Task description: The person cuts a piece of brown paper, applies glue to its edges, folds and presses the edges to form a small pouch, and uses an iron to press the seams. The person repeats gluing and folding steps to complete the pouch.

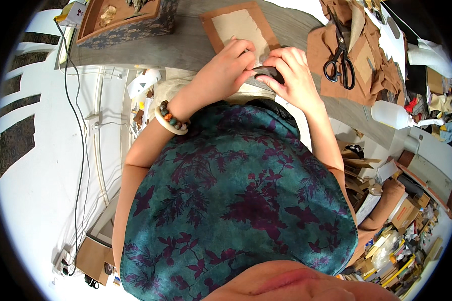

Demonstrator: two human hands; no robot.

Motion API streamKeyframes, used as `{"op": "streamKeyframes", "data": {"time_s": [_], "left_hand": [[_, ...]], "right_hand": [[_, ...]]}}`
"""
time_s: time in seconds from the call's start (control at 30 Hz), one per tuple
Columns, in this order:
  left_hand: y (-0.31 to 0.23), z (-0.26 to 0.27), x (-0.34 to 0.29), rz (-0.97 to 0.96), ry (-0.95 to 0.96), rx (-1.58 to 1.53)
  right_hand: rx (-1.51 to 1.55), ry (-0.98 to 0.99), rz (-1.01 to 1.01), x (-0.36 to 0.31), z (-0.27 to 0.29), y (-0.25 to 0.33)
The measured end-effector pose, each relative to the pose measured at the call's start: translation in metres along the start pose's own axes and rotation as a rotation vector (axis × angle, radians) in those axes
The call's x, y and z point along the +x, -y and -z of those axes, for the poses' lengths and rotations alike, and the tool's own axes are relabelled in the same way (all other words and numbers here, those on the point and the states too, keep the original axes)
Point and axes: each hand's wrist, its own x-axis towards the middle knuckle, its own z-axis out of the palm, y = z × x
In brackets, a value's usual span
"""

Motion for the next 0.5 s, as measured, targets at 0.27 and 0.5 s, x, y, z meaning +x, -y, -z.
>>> {"op": "streamKeyframes", "data": {"time_s": [0.27, 0.5], "left_hand": [[-0.001, 0.001, -0.001, 0.025, 0.016, -0.021], [-0.005, 0.003, 0.0, 0.074, 0.03, -0.025]], "right_hand": [[0.083, -0.039, 0.082, 0.005, -0.007, -0.014], [0.282, 0.07, -0.104, 0.011, -0.002, -0.009]]}}
